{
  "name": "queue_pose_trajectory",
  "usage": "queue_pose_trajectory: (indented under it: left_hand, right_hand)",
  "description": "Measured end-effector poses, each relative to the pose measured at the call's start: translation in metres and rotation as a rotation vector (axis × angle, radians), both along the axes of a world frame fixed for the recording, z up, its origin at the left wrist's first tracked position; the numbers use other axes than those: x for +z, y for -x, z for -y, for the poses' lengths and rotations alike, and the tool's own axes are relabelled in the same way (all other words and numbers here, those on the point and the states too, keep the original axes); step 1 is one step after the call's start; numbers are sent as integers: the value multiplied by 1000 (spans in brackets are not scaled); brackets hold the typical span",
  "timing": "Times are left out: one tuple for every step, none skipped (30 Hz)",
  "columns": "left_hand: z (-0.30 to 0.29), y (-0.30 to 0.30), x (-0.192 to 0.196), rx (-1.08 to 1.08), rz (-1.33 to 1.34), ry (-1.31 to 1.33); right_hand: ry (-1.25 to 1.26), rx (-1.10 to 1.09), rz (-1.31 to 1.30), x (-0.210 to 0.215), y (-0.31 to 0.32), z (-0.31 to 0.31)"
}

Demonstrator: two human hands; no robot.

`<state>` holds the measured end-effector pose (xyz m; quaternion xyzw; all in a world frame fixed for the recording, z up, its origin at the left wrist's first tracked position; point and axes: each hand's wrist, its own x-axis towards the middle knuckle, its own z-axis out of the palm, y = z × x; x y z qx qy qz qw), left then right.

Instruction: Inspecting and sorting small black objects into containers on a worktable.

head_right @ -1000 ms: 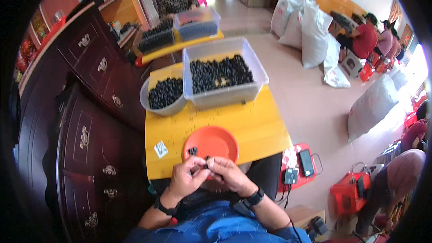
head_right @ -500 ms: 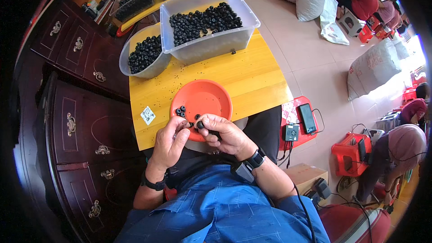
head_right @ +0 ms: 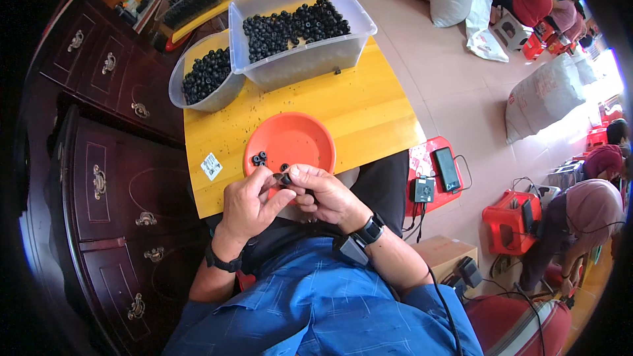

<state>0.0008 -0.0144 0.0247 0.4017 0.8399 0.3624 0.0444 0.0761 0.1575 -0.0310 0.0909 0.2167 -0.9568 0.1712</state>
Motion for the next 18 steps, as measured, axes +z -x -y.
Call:
queue_pose_trajectory:
  left_hand:
    - [0,0,0,5,-20,1]
    - [-1,-1,-1,5,-16,4]
    - [-1,0,-2,6,-42,2]
    - [-2,1,-3,7,-68,0]
    - [-2,1,-4,7,-66,1]
    - [-3,1,-6,8,-77,-24]
    - [-3,2,-7,9,-89,-49]
    - [-3,3,-9,10,-89,-47]
    - [-4,3,-10,6,-107,-42]
    - [-4,4,-12,3,-125,-36]
    - [-4,5,-15,2,-124,-35]
    - [-4,7,-17,-4,-143,-45]
    - [-4,7,-19,-10,-162,-55]
    - [-3,6,-20,-9,-160,-53]
    - [-3,6,-21,-7,-153,-43]
    - [-3,6,-21,-4,-146,-33]
    - [-3,7,-23,-4,-147,-34]
    - [-3,7,-26,-7,-150,-35]
  right_hand:
    - [-14,-6,-20,0,0,1]
    - [-11,-5,-16,-1,-1,2]
    - [-15,-5,-23,-3,0,3]
    - [-18,-5,-30,-4,0,4]
    - [-17,-5,-29,-4,0,4]
    - [-16,-3,-22,-5,0,4]
    - [-15,-2,-16,-5,-1,3]
    - [-14,-2,-16,-5,0,3]
    - [-13,-2,-1,-6,-1,2]
    - [-13,-2,13,-7,-2,2]
    - [-11,-2,15,-7,-1,2]
    - [-10,1,18,-7,0,1]
    - [-9,4,20,-7,1,2]
    - [-7,5,22,-6,0,3]
    - [-28,-5,32,-2,1,3]
    - [-49,-15,42,0,1,3]
    - [-50,-15,42,0,2,3]
    - [-63,-24,45,0,2,4]
